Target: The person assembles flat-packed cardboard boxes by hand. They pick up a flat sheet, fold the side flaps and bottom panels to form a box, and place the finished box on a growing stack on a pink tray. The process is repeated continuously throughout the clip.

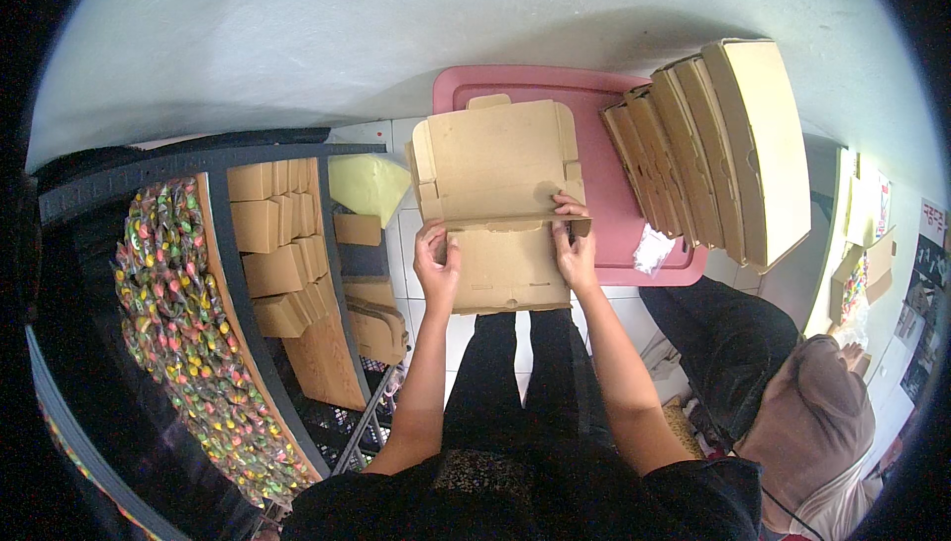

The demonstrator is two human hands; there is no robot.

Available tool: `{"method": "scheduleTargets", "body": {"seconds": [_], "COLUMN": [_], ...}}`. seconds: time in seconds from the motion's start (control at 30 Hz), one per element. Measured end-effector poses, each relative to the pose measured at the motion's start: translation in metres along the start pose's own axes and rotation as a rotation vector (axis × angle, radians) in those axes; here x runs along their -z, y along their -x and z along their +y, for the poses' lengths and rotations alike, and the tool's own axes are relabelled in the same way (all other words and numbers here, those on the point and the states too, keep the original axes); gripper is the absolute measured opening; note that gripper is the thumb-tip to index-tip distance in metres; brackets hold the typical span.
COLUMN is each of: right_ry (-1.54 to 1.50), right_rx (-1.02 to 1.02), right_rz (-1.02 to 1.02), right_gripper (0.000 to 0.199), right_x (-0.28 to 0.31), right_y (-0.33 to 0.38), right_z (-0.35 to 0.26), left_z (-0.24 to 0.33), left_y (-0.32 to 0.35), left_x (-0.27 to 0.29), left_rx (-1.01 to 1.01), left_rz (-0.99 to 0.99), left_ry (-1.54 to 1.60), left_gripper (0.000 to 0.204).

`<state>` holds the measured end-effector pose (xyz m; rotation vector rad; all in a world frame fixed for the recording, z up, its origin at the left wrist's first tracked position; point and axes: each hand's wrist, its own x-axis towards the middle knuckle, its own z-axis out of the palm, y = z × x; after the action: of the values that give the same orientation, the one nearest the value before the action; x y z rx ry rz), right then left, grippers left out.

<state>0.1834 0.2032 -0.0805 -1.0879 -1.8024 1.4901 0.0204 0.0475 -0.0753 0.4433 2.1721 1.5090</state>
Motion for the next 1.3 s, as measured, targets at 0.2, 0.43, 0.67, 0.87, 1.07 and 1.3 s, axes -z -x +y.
{"method": "scheduleTargets", "body": {"seconds": [0.2, 0.43, 0.67, 0.87, 1.07, 1.3], "right_ry": [0.085, 0.555, 0.424, 0.493, 0.49, 0.499], "right_rx": [0.053, -0.19, -0.048, -0.058, -0.181, -0.137], "right_rz": [-0.002, 0.115, 0.108, 0.095, 0.051, -0.041], "right_gripper": [0.032, 0.034, 0.041, 0.038, 0.037, 0.047], "right_x": [0.001, 0.012, 0.018, 0.009, 0.01, 0.02], "right_y": [0.002, 0.024, 0.033, 0.02, 0.013, 0.013], "right_z": [0.001, -0.031, -0.033, -0.056, -0.056, -0.058], "left_z": [-0.006, 0.0, 0.017, 0.014, 0.034, 0.045], "left_y": [0.011, 0.015, 0.016, 0.022, 0.028, 0.037], "left_x": [-0.009, 0.0, -0.001, -0.006, -0.008, -0.003], "left_rx": [-0.123, -0.222, -0.21, -0.348, -0.009, -0.017], "left_rz": [0.175, 0.222, 0.201, 0.156, 0.139, 0.08], "left_ry": [-0.174, -0.256, -0.154, -0.401, -0.395, -0.406], "left_gripper": [0.033, 0.023, 0.015, 0.026, 0.045, 0.058]}}
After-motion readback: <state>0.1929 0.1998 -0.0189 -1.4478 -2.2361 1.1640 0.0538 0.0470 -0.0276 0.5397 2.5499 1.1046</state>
